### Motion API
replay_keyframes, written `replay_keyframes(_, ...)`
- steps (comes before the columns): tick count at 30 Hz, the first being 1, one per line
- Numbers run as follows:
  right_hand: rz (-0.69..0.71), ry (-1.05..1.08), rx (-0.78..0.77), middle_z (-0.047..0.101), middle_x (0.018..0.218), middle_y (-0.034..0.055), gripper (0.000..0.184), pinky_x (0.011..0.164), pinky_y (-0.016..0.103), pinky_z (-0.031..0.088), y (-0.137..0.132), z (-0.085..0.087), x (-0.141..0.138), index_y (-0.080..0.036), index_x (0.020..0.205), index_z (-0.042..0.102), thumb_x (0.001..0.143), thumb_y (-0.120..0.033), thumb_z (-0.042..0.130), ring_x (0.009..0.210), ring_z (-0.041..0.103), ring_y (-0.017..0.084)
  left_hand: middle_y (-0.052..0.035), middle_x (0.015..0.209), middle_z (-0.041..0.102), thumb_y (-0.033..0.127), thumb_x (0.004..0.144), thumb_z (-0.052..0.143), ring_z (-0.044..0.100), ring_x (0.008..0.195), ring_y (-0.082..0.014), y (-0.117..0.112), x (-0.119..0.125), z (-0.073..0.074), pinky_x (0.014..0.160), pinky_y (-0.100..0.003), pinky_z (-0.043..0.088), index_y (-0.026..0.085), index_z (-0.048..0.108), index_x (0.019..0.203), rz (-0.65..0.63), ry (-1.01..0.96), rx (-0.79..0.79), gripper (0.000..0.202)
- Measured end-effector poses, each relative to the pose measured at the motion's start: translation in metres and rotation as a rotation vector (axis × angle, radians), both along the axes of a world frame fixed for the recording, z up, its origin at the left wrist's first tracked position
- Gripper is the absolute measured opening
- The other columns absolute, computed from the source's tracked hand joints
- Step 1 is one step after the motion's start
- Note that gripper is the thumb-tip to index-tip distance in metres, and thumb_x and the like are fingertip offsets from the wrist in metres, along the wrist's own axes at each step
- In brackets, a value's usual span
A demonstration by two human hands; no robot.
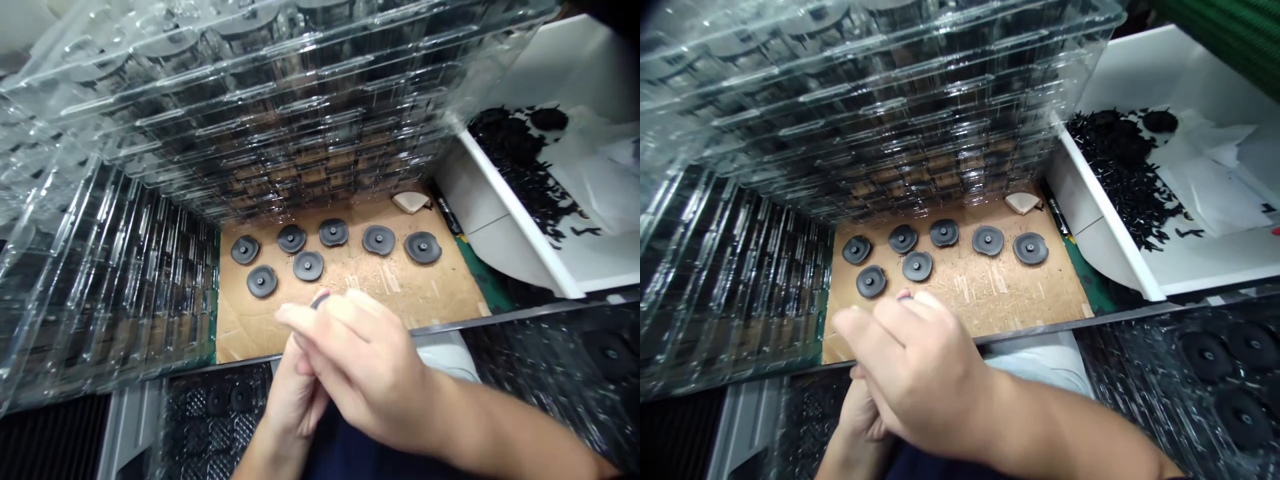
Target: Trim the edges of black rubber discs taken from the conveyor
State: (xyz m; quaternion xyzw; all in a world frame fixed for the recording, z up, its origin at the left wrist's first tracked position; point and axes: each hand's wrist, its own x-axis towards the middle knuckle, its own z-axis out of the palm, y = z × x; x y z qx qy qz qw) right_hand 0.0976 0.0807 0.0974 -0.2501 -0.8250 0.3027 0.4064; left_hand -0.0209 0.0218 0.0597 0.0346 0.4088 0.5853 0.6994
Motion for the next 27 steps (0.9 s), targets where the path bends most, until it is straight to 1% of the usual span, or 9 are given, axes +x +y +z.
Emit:
replay_keyframes(3,0.164,-0.061,-0.17,0.066,0.083,0.0028,0.022,0.071,0.022,0.046,-0.004,0.001,0.016,-0.012,0.102,0.063,0.089,-0.009,0.045,0.074,0.058,0.012,-0.0006,0.102,0.072,0.024,0.058,0.082,0.065,0.097,-0.0156,-0.002,-0.003,-0.001,0.083,-0.018,0.051,0.025,0.071,0.099,-0.025,-0.037,0.065,0.043)
replay_keyframes(5,0.128,-0.201,-0.261,0.066,0.084,-0.0001,0.02,0.068,0.019,0.044,-0.006,0.003,0.029,-0.016,0.1,0.064,0.088,-0.009,0.05,0.074,0.058,0.01,-0.001,0.105,0.072,0.026,0.051,0.085,0.066,0.097,-0.0153,-0.003,-0.005,-0.004,0.084,-0.018,0.051,0.025,0.07,0.101,-0.047,-0.054,0.066,0.052)
replay_keyframes(9,-0.112,-0.3,-0.001,0.061,0.072,0.0023,0.024,0.061,0.025,0.04,0.002,0.008,0.031,-0.013,0.099,0.066,0.092,-0.012,0.043,0.065,0.052,0.013,-0.0024,0.107,0.07,0.029,0.056,0.083,0.064,0.101,-0.0165,0.0,-0.002,-0.007,0.087,-0.019,0.05,0.025,0.065,0.11,-0.048,-0.078,0.011,0.056)
replay_keyframes(11,0.029,-0.175,0.148,0.059,0.067,0.0022,0.029,0.061,0.026,0.039,0.015,0.007,0.021,-0.014,0.095,0.068,0.095,-0.014,0.039,0.063,0.048,0.013,-0.0031,0.104,0.071,0.027,0.065,0.078,0.064,0.102,-0.0177,0.0,-0.001,-0.006,0.086,-0.02,0.051,0.023,0.065,0.11,-0.084,-0.075,-0.001,0.047)
replay_keyframes(13,0.207,-0.072,0.131,0.06,0.072,0.0025,0.03,0.064,0.025,0.041,0.03,0.002,0.015,-0.015,0.096,0.069,0.095,-0.015,0.039,0.066,0.051,0.012,-0.0056,0.102,0.071,0.031,0.064,0.078,0.064,0.101,-0.0193,-0.001,-0.002,-0.005,0.085,-0.02,0.051,0.018,0.067,0.108,-0.126,-0.085,0.048,0.047)
replay_keyframes(15,0.186,-0.069,0.026,0.064,0.081,0.0041,0.027,0.068,0.024,0.044,0.042,-0.008,0.016,-0.014,0.101,0.067,0.094,-0.014,0.041,0.074,0.056,0.012,-0.0058,0.105,0.071,0.037,0.057,0.08,0.065,0.1,-0.0215,-0.004,-0.005,-0.004,0.086,-0.023,0.052,0.018,0.067,0.108,-0.14,-0.135,0.104,0.056)
replay_keyframes(19,-0.126,-0.132,-0.228,0.066,0.097,0.0041,0.023,0.075,0.024,0.047,0.035,-0.05,0.033,-0.019,0.108,0.064,0.092,-0.018,0.047,0.086,0.06,0.013,-0.0025,0.112,0.069,0.039,0.055,0.079,0.065,0.102,-0.0251,-0.009,-0.011,-0.004,0.09,-0.032,0.052,0.027,0.068,0.107,-0.104,-0.23,0.095,0.055)
replay_keyframes(24,-0.083,-0.235,-0.344,0.069,0.081,0.0031,0.022,0.065,0.024,0.05,0.007,-0.113,0.044,-0.02,0.097,0.069,0.09,-0.021,0.048,0.072,0.063,0.014,-0.0024,0.109,0.069,0.038,0.055,0.08,0.067,0.095,-0.0222,-0.005,-0.012,-0.004,0.088,-0.032,0.052,0.026,0.07,0.1,-0.134,-0.229,0.101,0.047)
replay_keyframes(27,-0.119,-0.249,-0.357,0.069,0.084,0.0039,0.023,0.067,0.025,0.05,0.01,-0.106,0.045,-0.019,0.098,0.069,0.091,-0.022,0.047,0.074,0.063,0.014,-0.0016,0.109,0.069,0.038,0.055,0.081,0.066,0.097,-0.0229,-0.003,-0.011,-0.001,0.088,-0.031,0.052,0.027,0.07,0.101,-0.169,-0.245,0.102,0.048)
